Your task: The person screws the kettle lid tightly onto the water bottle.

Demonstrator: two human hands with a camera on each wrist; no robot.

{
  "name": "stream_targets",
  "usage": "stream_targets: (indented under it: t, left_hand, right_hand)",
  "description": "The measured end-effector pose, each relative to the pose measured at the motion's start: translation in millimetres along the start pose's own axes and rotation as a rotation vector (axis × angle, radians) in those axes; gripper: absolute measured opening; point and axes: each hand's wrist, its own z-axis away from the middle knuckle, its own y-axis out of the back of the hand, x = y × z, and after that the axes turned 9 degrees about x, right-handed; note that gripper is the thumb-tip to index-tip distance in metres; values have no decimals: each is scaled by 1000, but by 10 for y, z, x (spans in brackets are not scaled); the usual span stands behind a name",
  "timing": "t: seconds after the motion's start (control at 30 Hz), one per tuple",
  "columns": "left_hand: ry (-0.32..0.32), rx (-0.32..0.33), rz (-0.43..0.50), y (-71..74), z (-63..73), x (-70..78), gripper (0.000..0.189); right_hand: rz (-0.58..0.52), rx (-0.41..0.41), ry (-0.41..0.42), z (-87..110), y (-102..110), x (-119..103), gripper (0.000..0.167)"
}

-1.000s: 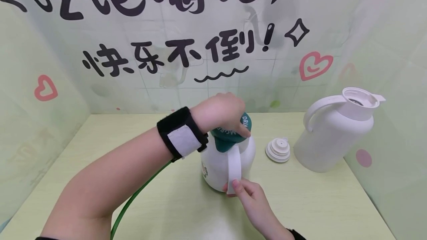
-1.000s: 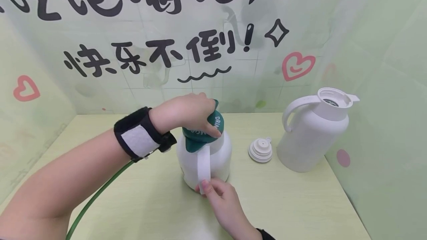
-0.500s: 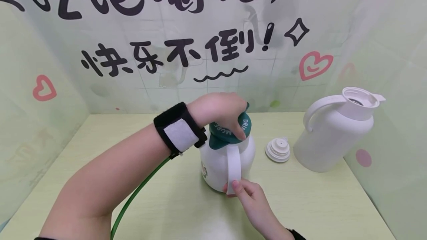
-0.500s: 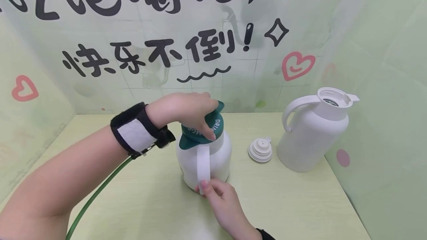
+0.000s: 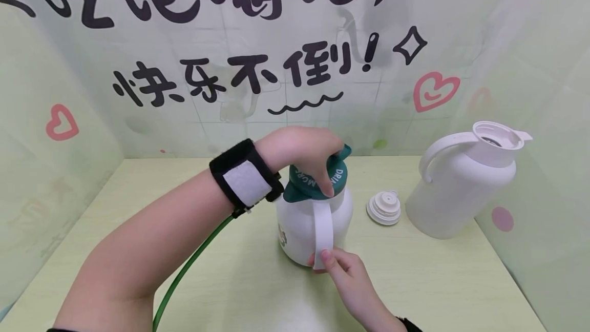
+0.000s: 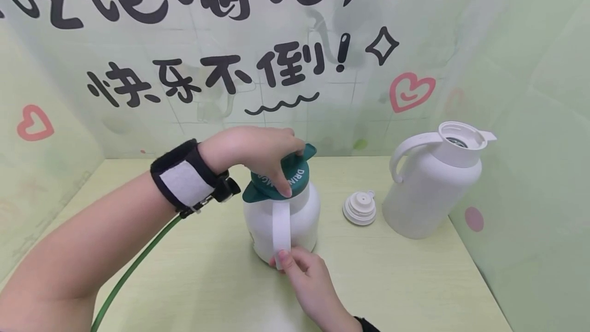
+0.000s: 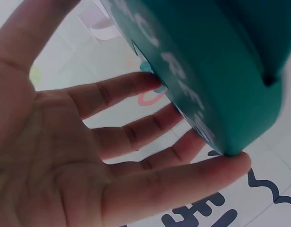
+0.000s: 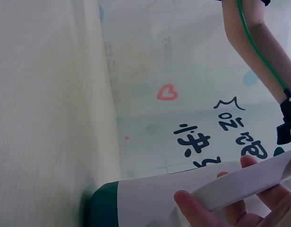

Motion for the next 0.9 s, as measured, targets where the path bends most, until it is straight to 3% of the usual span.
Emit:
stream_targets:
  t: [0.2, 0.4, 0.9]
  left_hand:
    - [-16, -22, 56, 11, 3, -36, 57]
    - [-15, -44, 36, 33, 16, -19, 68]
    - [-54, -62, 31, 57, 37, -58, 69]
  right_hand:
    - [-10, -1, 24, 4, -3, 8, 30]
    - [-5, 5, 22, 9, -4, 7, 30]
    - [-18, 17, 39, 10, -9, 11, 28]
